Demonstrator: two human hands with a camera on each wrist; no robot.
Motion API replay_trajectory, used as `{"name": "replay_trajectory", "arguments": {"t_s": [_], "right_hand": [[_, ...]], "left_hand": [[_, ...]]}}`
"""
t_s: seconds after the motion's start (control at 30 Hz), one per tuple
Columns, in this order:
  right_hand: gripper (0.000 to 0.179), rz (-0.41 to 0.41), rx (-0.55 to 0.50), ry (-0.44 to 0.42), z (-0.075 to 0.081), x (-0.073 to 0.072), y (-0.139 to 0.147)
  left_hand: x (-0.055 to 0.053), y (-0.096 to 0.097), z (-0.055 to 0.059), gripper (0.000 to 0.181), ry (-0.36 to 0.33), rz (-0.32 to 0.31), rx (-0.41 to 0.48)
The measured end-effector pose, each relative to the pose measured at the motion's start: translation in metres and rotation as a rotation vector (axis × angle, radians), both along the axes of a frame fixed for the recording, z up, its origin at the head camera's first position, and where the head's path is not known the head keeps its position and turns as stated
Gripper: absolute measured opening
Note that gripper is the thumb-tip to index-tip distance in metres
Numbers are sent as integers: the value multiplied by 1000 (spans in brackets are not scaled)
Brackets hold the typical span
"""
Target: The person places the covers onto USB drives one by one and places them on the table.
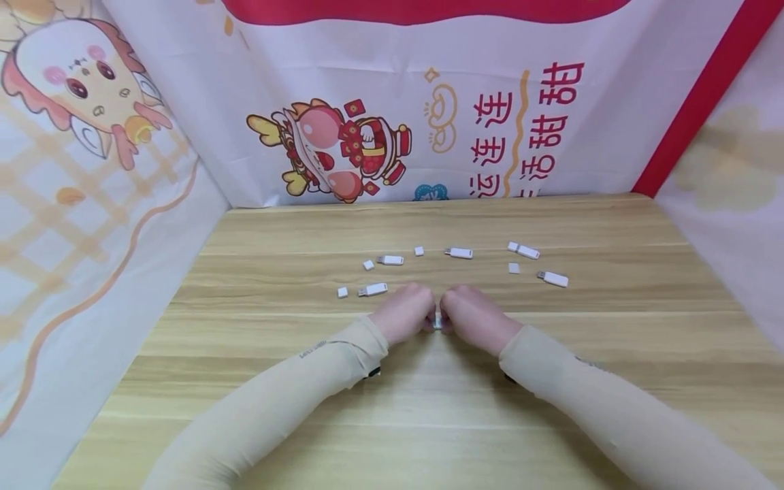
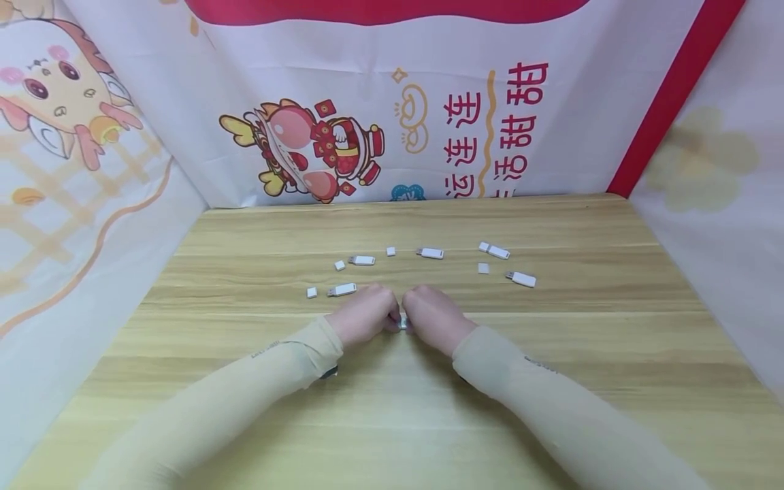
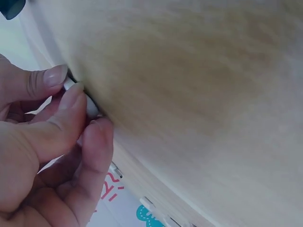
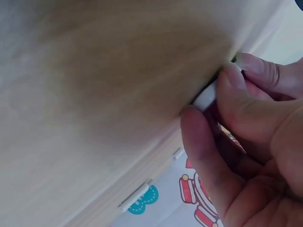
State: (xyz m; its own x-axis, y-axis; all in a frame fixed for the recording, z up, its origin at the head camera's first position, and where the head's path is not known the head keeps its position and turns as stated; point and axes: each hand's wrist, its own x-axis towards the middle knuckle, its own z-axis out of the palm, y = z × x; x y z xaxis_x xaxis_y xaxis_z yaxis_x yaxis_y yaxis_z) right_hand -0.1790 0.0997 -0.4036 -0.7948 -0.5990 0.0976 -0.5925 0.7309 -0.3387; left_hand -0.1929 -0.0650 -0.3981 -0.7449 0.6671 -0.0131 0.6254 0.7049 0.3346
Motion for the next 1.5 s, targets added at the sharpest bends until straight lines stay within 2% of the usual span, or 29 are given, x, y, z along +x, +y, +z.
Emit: {"name": "replay_trajectory", "arguments": {"t_s": [0.13, 0.3, 0.4, 0.47, 0.53, 0.63, 0.8, 1.0, 1.2, 1.33, 1.5], "right_hand": [[15, 0, -5, -56, 3, 0, 1], [7, -7, 17, -176, 12, -1, 3], [5, -27, 40, -290, 19, -5, 8], [8, -39, 57, -329, 25, -10, 14], [10, -55, 81, -328, 32, -18, 21], [15, -81, 106, -285, 40, -35, 37], [18, -124, 105, -244, 51, -59, 57], [15, -143, 84, -194, 56, -82, 69], [16, -181, 91, -172, 48, -104, 72], [19, -186, 114, -173, 35, -117, 65], [18, -195, 127, -180, 20, -132, 58]], "left_hand": [[-2, 0, 0, 8, -44, -11, 0], [-3, -3, 6, 6, -102, -28, -8], [-5, -7, 13, 6, -168, 2, -17], [-10, -10, 21, 8, -202, 37, -33], [-19, -14, 30, 14, -200, 82, -54], [-40, -16, 42, 20, -166, 127, -70], [-75, -16, 50, 26, -131, 190, -64], [-110, -13, 44, 31, -138, 238, -54], [-138, -4, 27, 38, -154, 260, -95], [-149, -3, 18, 29, -183, 287, -130], [-154, 1, 14, 14, -214, 274, -133]]}}
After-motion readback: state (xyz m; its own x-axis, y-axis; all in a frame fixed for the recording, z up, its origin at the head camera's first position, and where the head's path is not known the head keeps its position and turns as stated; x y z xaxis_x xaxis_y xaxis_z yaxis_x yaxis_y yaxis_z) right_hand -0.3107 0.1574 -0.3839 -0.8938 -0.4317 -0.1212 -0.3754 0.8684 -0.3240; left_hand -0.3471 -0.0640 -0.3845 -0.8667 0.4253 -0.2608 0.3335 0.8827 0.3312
